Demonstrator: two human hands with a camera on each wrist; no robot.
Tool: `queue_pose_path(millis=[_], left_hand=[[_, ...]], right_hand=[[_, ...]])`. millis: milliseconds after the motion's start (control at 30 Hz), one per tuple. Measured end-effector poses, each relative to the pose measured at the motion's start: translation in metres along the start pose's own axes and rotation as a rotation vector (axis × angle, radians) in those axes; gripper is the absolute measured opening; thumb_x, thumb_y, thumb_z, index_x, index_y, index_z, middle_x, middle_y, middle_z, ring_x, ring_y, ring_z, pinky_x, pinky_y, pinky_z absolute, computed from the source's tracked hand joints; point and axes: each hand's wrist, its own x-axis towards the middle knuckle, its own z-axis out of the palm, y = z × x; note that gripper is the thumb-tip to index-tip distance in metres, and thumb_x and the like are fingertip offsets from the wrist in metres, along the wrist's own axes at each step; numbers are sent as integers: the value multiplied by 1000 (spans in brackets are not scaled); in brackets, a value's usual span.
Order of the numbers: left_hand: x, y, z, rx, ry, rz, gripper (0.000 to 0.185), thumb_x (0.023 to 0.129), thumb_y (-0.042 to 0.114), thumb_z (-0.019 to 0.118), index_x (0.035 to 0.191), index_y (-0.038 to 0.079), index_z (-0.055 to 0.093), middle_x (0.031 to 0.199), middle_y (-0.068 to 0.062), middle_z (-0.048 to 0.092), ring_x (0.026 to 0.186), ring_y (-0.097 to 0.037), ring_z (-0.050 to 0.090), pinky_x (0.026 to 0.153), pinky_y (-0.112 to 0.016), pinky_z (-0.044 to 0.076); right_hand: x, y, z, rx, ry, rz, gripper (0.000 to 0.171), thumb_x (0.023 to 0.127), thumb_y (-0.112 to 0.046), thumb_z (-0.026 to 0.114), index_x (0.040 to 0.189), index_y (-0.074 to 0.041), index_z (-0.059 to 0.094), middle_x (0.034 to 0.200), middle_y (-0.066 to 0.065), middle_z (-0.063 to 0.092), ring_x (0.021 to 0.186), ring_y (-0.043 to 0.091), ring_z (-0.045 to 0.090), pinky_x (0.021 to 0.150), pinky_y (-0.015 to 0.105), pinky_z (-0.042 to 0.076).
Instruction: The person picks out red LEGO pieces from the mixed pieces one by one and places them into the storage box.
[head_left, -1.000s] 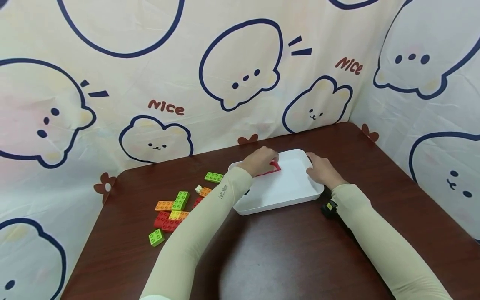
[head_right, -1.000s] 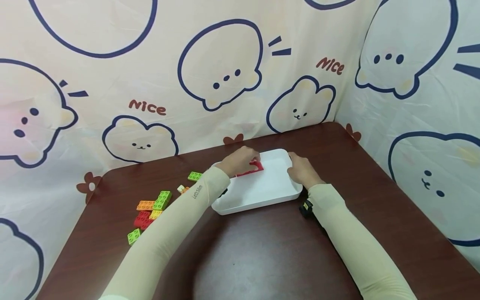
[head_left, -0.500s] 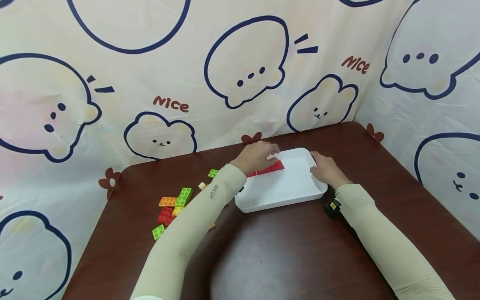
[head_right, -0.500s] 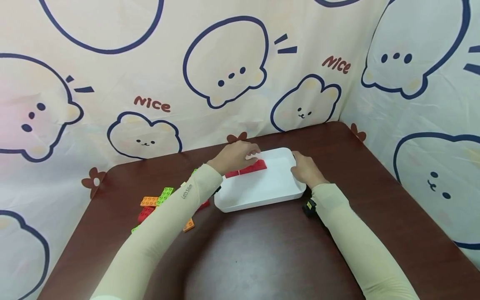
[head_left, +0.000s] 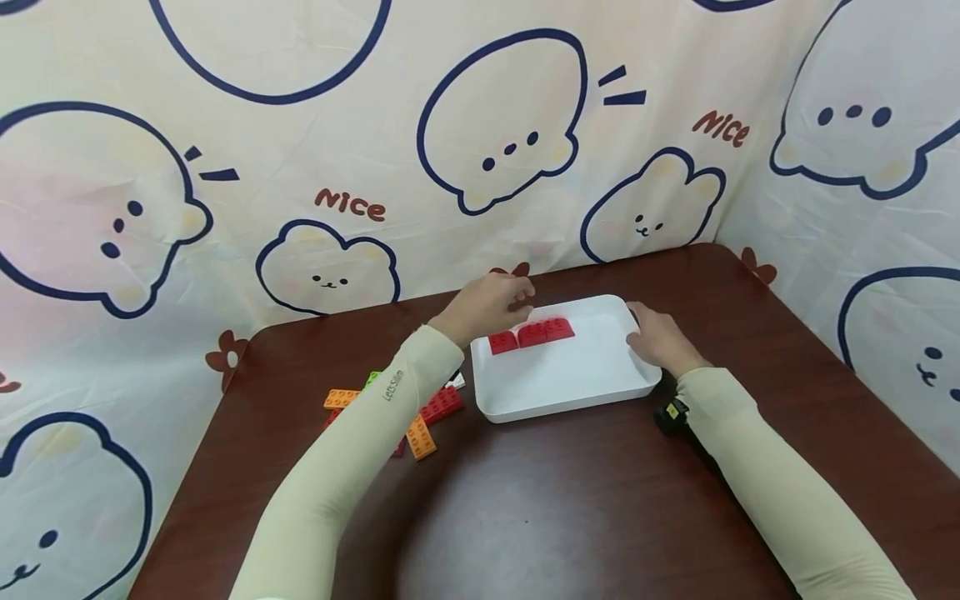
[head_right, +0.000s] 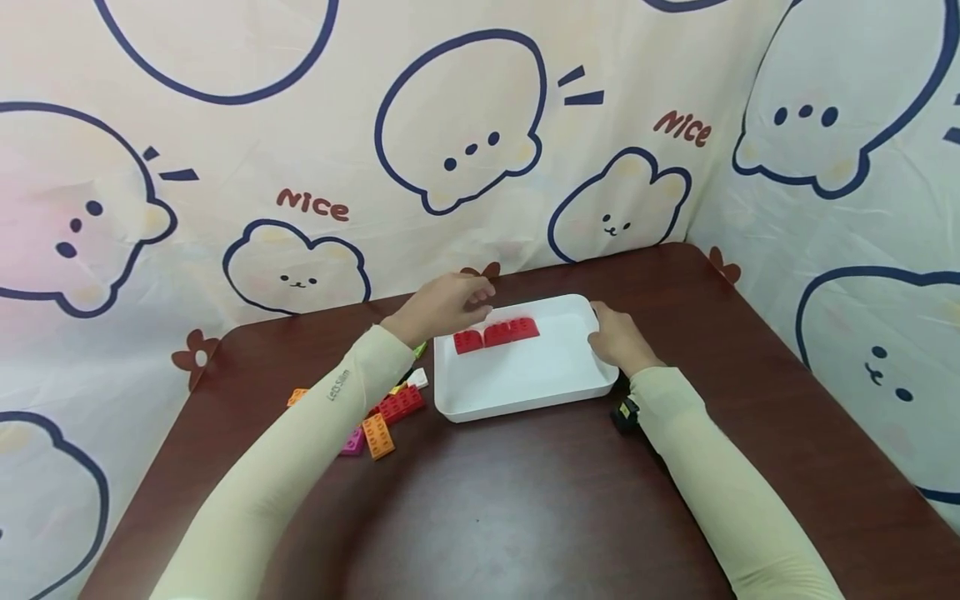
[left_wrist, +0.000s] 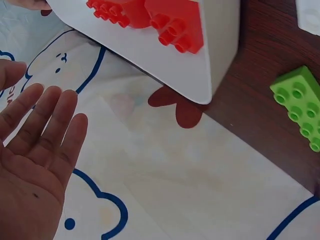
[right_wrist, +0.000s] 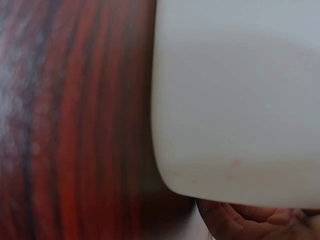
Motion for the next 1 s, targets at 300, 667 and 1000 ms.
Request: queue_pose_path(millis=[300,667,1000], left_hand=[[-22,-4,-9,-53,3,-28,38,92,29,74,126,14,69,115,0,71,99,-14,67,87,-26,57],[-55,-17,-23,-35,41,-49,37,95,30,72,127,12,68,117,-3,70,104,-18,66,87,-31,58],[-80,-33,-20,-20,52,-82,35,95,28,71,125,11,69,116,-7,71,103,-21,68,86,-36,59]], right_hand=[[-2,4,1,-4,8,-7,63,100,-5,49,156,8,22,155,35,29,141,51,32,113,63,30],[0,2,0,0,10,-15,63,101,-5,48,156,8,20,155,35,28,140,51,33,112,64,31],[0,1,-1,-6,-3,-9,64,101,-6,48,156,7,20,156,34,28,140,51,33,112,64,31]])
